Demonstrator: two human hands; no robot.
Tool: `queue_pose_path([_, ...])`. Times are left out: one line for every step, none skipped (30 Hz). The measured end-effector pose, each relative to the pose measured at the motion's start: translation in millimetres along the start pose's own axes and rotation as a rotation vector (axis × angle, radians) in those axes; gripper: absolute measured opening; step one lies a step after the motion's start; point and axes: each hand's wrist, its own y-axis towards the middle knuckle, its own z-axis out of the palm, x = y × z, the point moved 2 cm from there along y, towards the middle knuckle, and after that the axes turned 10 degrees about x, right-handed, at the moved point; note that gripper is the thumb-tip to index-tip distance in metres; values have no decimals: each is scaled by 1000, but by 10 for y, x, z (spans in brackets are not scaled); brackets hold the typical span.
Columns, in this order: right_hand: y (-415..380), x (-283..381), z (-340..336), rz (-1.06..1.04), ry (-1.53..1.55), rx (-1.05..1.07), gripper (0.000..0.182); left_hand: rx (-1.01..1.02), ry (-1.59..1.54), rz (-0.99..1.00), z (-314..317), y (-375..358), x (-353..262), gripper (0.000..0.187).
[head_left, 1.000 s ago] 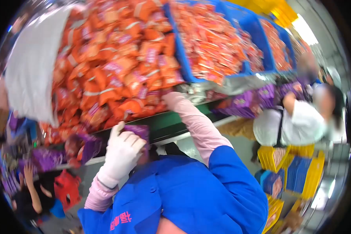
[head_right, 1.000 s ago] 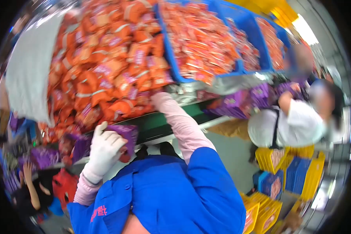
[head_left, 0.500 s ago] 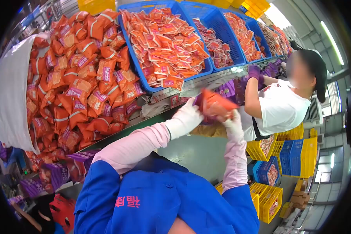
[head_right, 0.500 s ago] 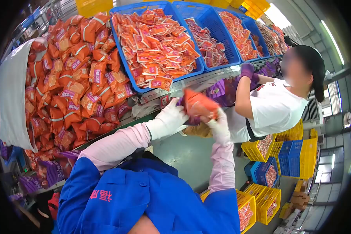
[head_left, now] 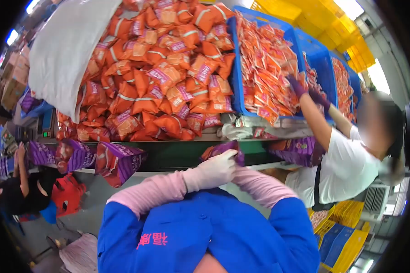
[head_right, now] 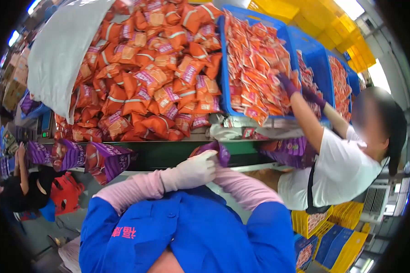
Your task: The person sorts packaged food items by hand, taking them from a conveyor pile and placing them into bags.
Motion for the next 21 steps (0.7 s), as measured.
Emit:
queue_pose_path([149,139,-147,-37,17,8,17,14,14,-66,-132,-141,120,7])
queue_pose_path([192,82,-178,-76,52,39,18,41,3,-126,-247,-327,159,7])
queue_pose_path([317,92,-305,-113,81,63,18,-3,-59,-156,-350,-490,188,6])
queue_pose_path([335,46,-350,-145,99,71,19,-10,-51,-171,-430,-612,198,6])
queue_pose_path([323,66,-348,-177,114,82,19,-17,-79,-188,-486,-722,179,6])
queue_pose_path([305,53,-336,-208,129,97,20,-25,-111,-205,-527,-815,149,5])
queue_pose_path([300,138,-315,-239,147,114,20,-45,-102,-206,-560,-890,134,3])
queue_pose_path([282,193,-274,-270,171,132,21,-49,-103,-218,-539,-950,133,3])
queue_pose_path([321,405,-270,-299,207,156,21,-50,-104,-188,-482,-1010,98,3])
queue_pose_path([325,617,-248,-326,237,177,22,-57,-102,-159,-430,-1064,68,2])
queue_pose_path([317,680,-252,-356,247,183,23,-35,-125,-162,-381,-1163,30,3])
queue_pose_path([367,770,-298,-390,255,173,23,-14,-50,-191,-454,-1257,26,4])
queue_pose_path([354,888,-241,-422,288,192,24,-35,-75,-213,-476,-1361,74,4])
queue_pose_path([388,948,-249,-451,335,239,24,-52,-130,-237,-581,-1447,25,4])
queue_pose_path([503,958,-360,-479,365,261,25,-10,-85,-285,-675,-1518,35,5])
queue_pose_path([517,1005,-466,-506,389,268,26,-14,-73,-291,-745,-1612,75,5])
queue_pose_path([563,1020,-634,-671,103,324,32,8,-68,-333,-791,-1733,72,4])
queue_pose_path([383,999,-1020,-706,115,310,33,37,-66,-370,-833,-1853,63,4])
queue_pose_path([271,978,-1439,-690,212,378,34,69,-42,-409,-884,-1959,60,4])
queue_pose_path([415,845,-1664,-952,334,16,34,65,-73,-441,-918,-2051,55,4])
queue_pose_path([514,795,-1965,-557,699,67,33,64,-67,-474,-942,-2118,58,4])
